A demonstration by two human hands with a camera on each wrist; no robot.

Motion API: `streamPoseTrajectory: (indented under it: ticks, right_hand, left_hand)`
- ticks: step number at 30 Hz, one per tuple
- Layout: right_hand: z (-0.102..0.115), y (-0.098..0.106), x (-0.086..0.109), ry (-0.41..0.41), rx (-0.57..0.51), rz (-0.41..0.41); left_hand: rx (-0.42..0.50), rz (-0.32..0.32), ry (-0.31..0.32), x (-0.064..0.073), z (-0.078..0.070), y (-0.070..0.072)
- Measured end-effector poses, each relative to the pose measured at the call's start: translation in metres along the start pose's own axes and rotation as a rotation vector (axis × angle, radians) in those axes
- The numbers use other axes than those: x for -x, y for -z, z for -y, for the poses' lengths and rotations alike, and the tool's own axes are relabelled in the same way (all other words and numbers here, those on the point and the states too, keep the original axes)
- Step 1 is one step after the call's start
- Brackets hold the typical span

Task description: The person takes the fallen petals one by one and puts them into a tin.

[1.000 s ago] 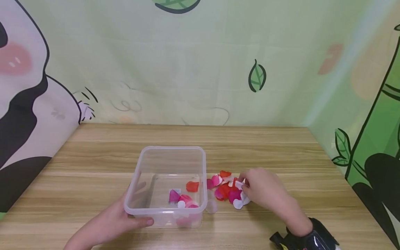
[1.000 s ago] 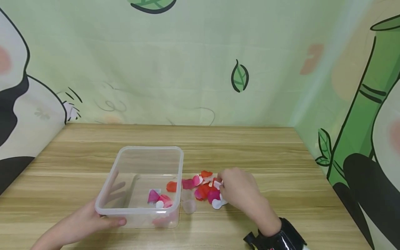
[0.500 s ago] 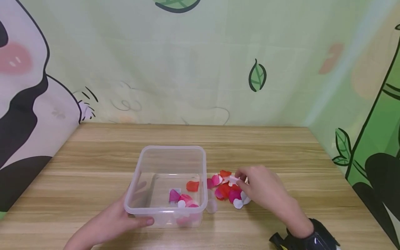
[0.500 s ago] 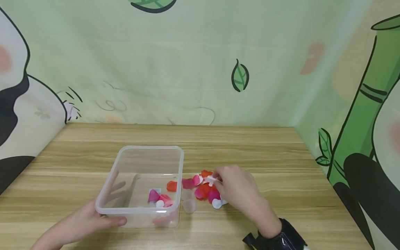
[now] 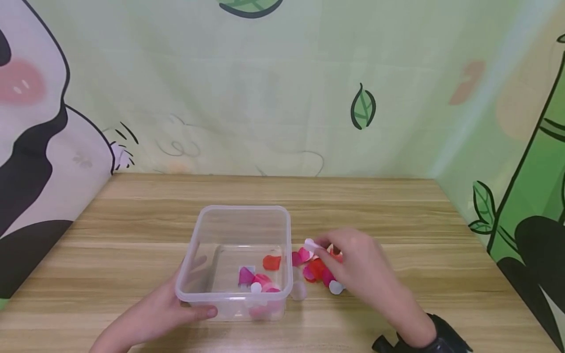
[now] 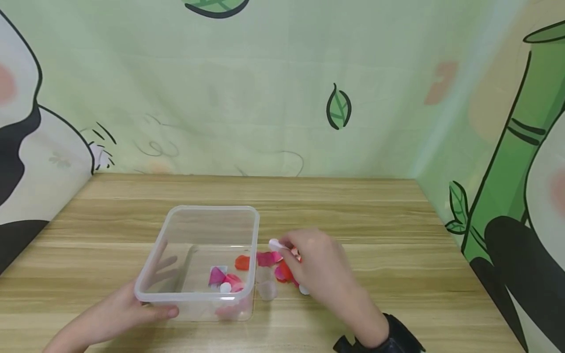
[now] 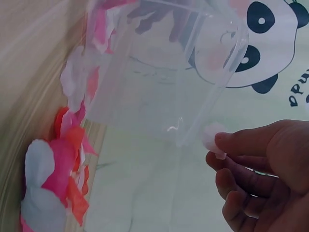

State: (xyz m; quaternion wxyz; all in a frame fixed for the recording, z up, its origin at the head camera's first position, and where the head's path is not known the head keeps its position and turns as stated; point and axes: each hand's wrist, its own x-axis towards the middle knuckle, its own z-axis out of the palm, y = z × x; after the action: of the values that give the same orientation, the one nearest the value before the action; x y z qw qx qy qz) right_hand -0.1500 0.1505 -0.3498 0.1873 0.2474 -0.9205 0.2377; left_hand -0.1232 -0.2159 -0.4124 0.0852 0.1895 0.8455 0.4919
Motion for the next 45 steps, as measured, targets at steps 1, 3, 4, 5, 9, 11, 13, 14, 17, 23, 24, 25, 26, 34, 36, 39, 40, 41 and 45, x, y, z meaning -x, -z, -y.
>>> streamPoseTrajectory:
  ticks: [1, 3, 4, 5, 9, 11, 13, 14, 17, 23, 24, 25, 26, 34, 36, 39, 40, 41, 45]
  right_hand:
    - [0.002, -0.001, 0.0, 0.026, -0.007, -0.022]
    - [0.005, -0.002, 0.0, 0.072, -0.029, -0.059]
    - [0.007, -0.003, 0.0, 0.097, -0.04, -0.078]
    - [0.009, -0.004, -0.001, 0.122, -0.054, -0.096]
    - [0.014, -0.006, -0.002, 0.205, -0.122, -0.145]
    - [0.016, -0.007, -0.004, 0.241, -0.161, -0.154]
    - [0.018, -0.009, -0.004, 0.281, -0.205, -0.152]
    - [0.019, -0.009, -0.004, 0.305, -0.217, -0.155]
    - [0.021, -0.013, -0.004, 0.382, -0.244, -0.162]
    - [0.025, -0.02, -0.004, 0.44, -0.279, -0.132]
    - [0.026, -0.02, -0.004, 0.44, -0.282, -0.126]
    - [0.026, -0.02, -0.003, 0.437, -0.282, -0.124]
    - [0.026, -0.021, -0.003, 0.437, -0.28, -0.125]
    - [0.026, -0.018, -0.003, 0.426, -0.289, -0.171]
    - [0.025, -0.016, -0.004, 0.417, -0.291, -0.19]
    - [0.022, -0.012, -0.004, 0.391, -0.278, -0.216]
    - [0.021, -0.011, -0.004, 0.376, -0.267, -0.221]
    - [0.019, -0.01, -0.004, 0.364, -0.255, -0.229]
    - [0.012, -0.005, -0.003, 0.297, -0.194, -0.219]
  left_hand:
    - [0.0, -0.001, -0.002, 0.0, 0.0, 0.0]
    - [-0.011, -0.005, -0.005, 0.001, 0.0, 0.0]
    - [-0.013, -0.005, -0.005, 0.001, 0.0, 0.0]
    - [-0.021, -0.006, -0.009, 0.001, 0.0, 0.0]
    - [0.002, 0.003, 0.011, 0.0, -0.001, 0.0]
    - [0.015, 0.008, 0.026, -0.001, -0.001, -0.001]
    - [0.027, 0.017, 0.021, -0.001, 0.0, 0.0]
    - [0.025, 0.019, 0.013, -0.001, 0.0, 0.0]
    - [0.015, 0.018, -0.011, 0.0, 0.0, 0.0]
    - [-0.005, 0.002, -0.016, 0.001, 0.001, 0.0]
    - [0.0, 0.004, -0.015, 0.001, 0.001, 0.0]
    - [0.003, 0.004, -0.016, 0.001, 0.001, 0.0]
    - [0.009, 0.008, -0.016, 0.001, 0.001, 0.0]
    - [0.011, 0.009, -0.005, 0.0, 0.001, 0.0]
    - [0.009, 0.006, -0.002, 0.0, 0.001, 0.0]
    - [-0.002, -0.001, -0.007, 0.0, 0.001, 0.0]
    - [-0.005, -0.002, -0.008, 0.0, 0.001, 0.0]
    - [-0.009, -0.003, -0.009, 0.0, 0.001, 0.0]
    - [-0.019, -0.008, -0.012, 0.001, 0.001, 0.0]
